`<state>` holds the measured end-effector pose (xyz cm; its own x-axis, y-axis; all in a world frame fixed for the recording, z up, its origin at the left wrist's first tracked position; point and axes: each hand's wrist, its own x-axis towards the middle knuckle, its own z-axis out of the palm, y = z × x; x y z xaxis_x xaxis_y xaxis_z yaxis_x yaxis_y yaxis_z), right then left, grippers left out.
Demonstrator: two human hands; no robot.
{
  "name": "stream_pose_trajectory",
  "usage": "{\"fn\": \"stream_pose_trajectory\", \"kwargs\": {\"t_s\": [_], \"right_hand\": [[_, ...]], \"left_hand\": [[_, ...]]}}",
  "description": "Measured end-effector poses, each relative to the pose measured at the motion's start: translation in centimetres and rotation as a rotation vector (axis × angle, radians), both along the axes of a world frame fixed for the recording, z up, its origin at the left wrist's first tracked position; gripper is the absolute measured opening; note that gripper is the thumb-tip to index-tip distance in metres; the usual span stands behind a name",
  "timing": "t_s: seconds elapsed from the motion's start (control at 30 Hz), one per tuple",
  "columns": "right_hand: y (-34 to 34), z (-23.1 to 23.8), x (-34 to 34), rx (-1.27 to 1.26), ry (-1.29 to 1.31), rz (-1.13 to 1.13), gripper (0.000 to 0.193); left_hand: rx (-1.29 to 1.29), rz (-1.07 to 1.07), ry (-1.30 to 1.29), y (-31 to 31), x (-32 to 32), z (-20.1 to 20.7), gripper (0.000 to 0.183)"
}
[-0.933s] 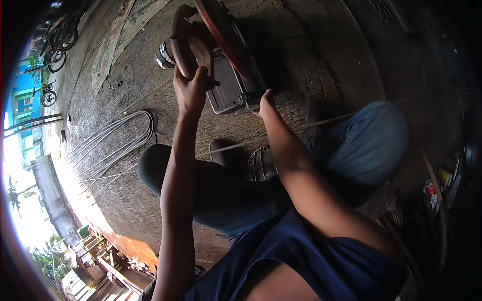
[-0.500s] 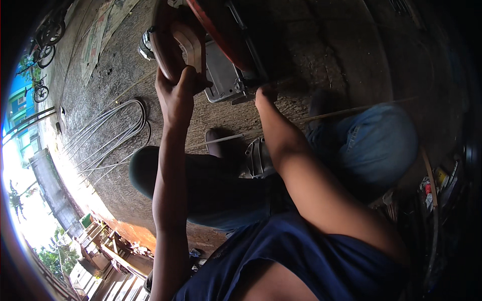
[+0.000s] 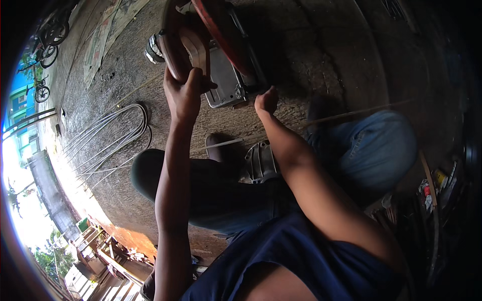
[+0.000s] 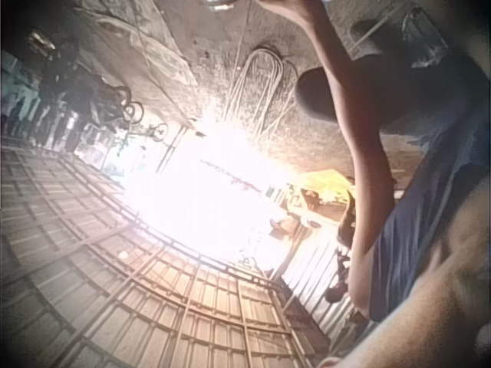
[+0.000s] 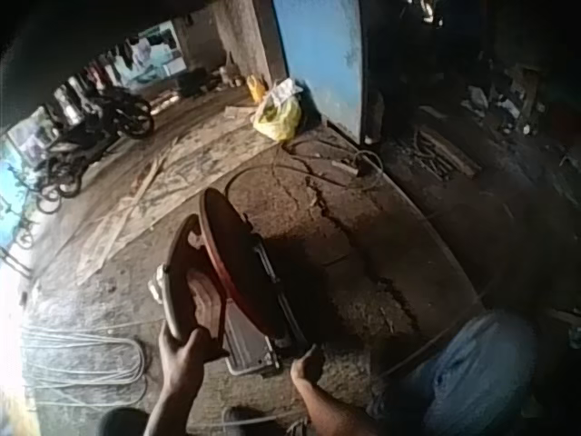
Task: Cutting a long metal rod into smaller pieces using a metal chop saw.
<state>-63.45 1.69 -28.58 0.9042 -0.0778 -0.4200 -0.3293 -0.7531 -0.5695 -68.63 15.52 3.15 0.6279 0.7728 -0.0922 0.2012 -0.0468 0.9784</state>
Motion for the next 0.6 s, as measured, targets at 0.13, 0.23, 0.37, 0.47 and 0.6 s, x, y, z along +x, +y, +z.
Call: {"fn": "stream_pose_trajectory", "kwargs": {"t_s": [0.13, 0.23, 0.37, 0.47, 0.6], "right_hand": [[-0.4, 7.2, -1.7, -0.203, -0.186, 0.584, 0.050], [0.9, 9.3, -3.0, -0.282, -0.101, 0.778, 0.051], [2.1, 8.5, -3.7, -0.262, -0.071, 0.841, 0.046], [2.5, 7.7, -3.4, -0.273, -0.081, 0.817, 0.042], [2.8, 7.4, -3.3, -0.304, -0.055, 0.848, 0.043]], "left_hand": [[-0.047, -0.045, -0.064, -0.1, 0.1, 0.0, 0.034], [-0.064, -0.050, -0.088, -0.2, 0.1, 0.1, 0.034], [0.018, -0.028, 0.006, -0.3, -0.1, 0.1, 0.036], [-0.014, -0.023, -0.008, -0.1, -0.1, -0.2, 0.034], [0.018, -0.009, 0.010, 0.1, -0.1, -0.5, 0.031]]}}
